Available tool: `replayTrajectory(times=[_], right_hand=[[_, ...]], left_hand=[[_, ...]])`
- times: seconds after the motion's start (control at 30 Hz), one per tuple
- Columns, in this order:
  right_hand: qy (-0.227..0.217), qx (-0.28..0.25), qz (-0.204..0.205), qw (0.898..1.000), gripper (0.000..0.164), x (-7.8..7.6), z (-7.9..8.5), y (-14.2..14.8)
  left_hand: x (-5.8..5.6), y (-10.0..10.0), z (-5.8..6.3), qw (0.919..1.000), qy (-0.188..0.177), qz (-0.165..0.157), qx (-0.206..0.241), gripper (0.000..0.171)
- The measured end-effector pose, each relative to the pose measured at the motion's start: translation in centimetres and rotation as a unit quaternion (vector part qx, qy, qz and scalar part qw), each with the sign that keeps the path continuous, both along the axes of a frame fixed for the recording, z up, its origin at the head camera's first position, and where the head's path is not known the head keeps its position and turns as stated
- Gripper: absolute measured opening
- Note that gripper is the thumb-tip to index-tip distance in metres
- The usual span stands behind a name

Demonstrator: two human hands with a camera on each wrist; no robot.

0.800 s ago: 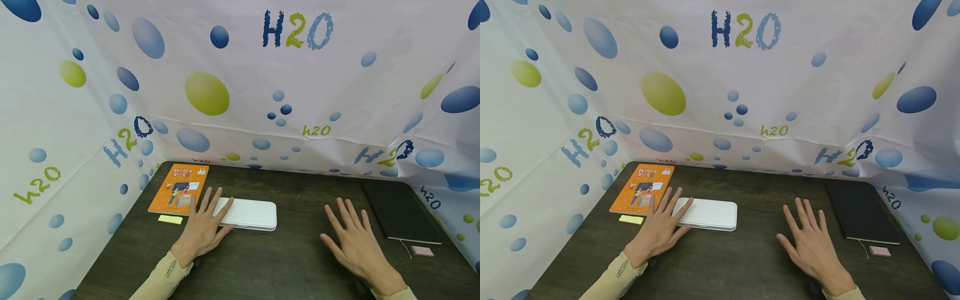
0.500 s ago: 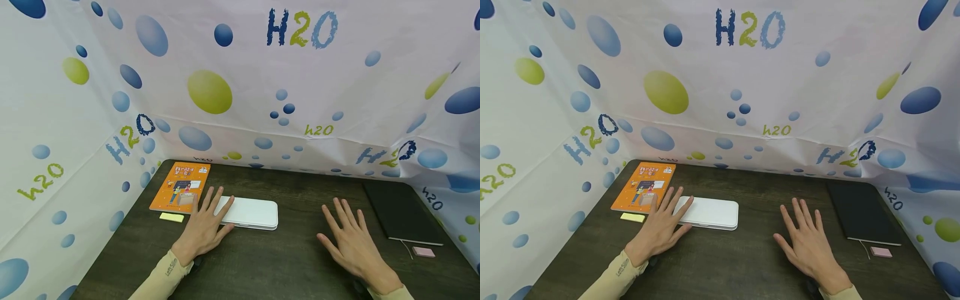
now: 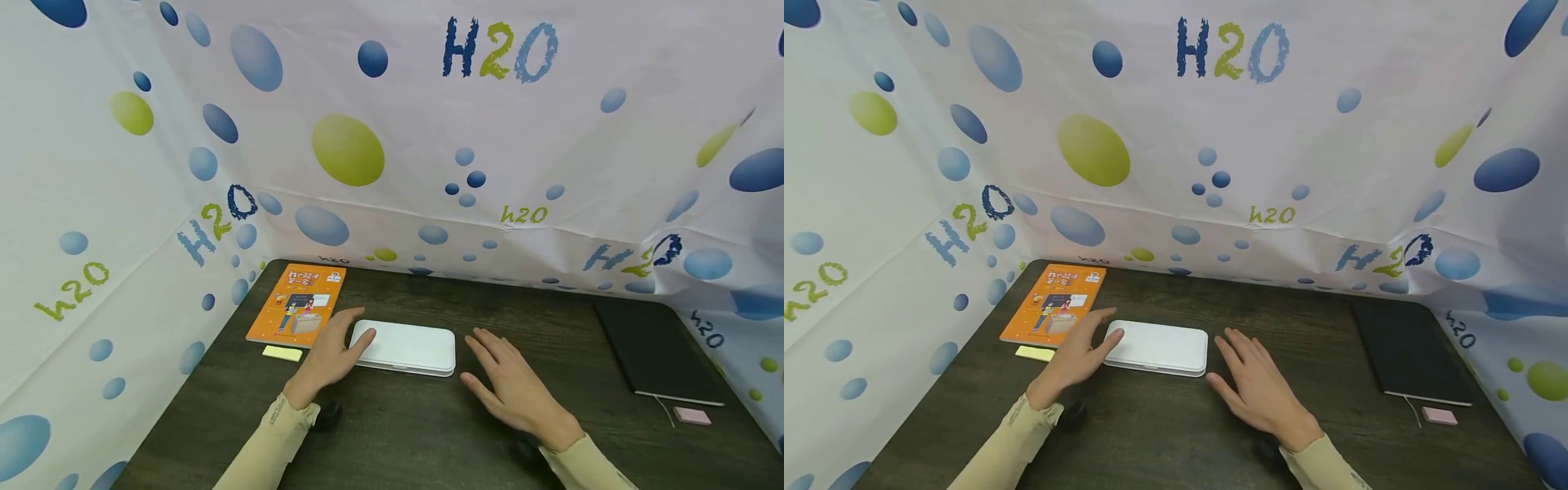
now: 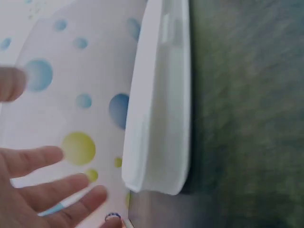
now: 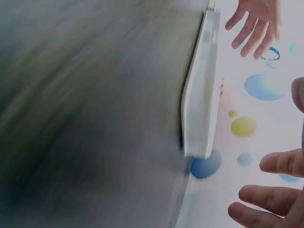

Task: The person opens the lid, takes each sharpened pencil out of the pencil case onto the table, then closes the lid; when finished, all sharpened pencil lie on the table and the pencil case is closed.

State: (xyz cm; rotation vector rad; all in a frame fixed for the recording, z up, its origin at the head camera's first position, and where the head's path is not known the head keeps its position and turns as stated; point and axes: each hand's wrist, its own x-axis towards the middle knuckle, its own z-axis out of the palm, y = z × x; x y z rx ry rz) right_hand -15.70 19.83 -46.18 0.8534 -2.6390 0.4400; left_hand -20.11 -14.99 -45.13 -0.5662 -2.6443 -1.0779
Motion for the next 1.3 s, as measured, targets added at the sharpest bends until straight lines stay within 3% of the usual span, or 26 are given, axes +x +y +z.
replayTrajectory(times=[0.13,0.27,0.53,1.0,1.3], right_hand=[[0.012,-0.004,0.033,0.999,0.067,-1.3,-0.3,-1.9],[0.012,-0.005,0.052,0.999,0.069,-2.5,-0.7,-3.6],[-0.005,0.005,0.068,0.998,0.074,-4.1,-1.1,-6.2],[-0.028,0.046,0.103,0.993,0.068,-5.6,-0.8,-7.4],[-0.071,0.059,0.097,0.991,0.070,-6.2,-0.5,-7.5]], left_hand=[[-1.0,-0.4,-0.2,0.9985,-0.052,0.020,-0.002,0.077],[-1.6,-0.9,-0.4,0.9951,-0.095,0.016,-0.022,0.096],[-2.1,-1.1,-1.2,0.9894,-0.135,0.008,-0.053,0.117],[-2.1,-0.4,-2.3,0.9869,-0.117,-0.003,-0.111,0.101],[-2.3,-0.5,-2.7,0.9866,-0.106,-0.025,-0.121,0.102]])
